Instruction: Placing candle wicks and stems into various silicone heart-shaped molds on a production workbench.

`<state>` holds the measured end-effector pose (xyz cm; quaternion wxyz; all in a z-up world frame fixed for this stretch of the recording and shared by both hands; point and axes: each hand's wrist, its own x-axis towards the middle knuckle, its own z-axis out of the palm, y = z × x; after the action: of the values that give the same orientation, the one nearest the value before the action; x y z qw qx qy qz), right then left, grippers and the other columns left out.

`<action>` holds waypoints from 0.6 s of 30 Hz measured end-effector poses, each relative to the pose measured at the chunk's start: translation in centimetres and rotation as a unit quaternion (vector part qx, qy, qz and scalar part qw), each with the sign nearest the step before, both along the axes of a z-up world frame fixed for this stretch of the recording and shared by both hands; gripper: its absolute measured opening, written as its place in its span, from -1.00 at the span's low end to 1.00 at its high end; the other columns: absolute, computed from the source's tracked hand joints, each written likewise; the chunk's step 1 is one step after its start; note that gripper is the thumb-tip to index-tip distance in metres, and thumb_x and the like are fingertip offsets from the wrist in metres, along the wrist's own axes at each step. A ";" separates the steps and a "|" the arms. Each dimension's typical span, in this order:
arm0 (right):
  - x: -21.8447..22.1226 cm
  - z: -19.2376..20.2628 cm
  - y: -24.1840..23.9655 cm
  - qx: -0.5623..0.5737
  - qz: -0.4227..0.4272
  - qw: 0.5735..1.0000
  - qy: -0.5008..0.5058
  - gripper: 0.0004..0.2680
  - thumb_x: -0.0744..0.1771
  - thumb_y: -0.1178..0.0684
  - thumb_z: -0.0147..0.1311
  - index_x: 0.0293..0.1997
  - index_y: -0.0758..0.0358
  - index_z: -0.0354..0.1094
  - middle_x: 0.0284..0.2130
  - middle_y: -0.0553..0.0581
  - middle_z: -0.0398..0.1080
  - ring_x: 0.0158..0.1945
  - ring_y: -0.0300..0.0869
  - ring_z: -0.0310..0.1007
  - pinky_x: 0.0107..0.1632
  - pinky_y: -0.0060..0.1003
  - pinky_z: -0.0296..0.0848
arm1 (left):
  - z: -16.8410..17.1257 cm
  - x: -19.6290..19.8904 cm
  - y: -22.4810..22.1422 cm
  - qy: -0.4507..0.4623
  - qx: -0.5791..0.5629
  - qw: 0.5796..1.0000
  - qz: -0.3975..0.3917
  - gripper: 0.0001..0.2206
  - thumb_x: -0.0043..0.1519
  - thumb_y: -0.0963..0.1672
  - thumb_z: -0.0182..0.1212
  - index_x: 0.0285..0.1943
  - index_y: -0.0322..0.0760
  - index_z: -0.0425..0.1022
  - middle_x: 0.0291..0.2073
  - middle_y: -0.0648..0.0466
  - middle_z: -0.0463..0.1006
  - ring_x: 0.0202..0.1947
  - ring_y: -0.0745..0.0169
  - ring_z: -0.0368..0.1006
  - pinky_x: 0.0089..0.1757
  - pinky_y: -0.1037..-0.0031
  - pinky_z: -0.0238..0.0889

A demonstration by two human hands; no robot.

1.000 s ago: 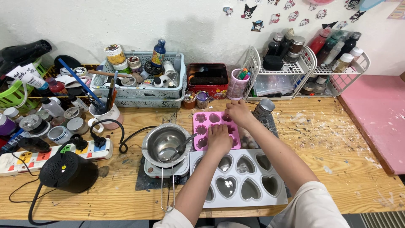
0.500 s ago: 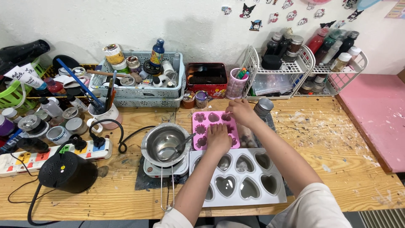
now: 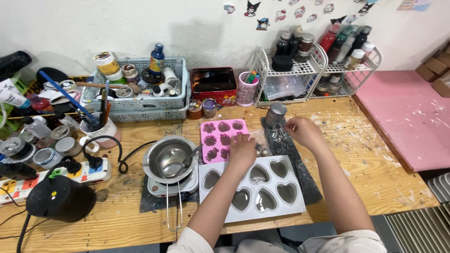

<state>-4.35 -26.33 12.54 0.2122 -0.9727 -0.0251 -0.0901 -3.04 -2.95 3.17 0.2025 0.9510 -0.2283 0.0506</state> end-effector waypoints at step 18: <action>-0.8 -11.1 -2.0 -0.005 -0.041 0.999 0.020 -0.88 0.22 0.01 0.31 -0.34 0.20 0.58 -0.29 0.16 0.55 -0.12 0.04 0.52 -0.01 -0.07 0.49 | -4.8 1.6 -7.2 -0.076 0.053 0.985 -0.143 -0.80 0.18 -0.20 0.08 -0.12 -0.30 0.62 -0.11 -0.02 0.63 0.15 -0.01 0.42 0.23 0.00 0.10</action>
<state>-5.19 -28.28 1.40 0.2039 -0.9756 0.0191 -0.0789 -1.45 -10.12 -1.64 0.1386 0.9113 -0.3792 0.0810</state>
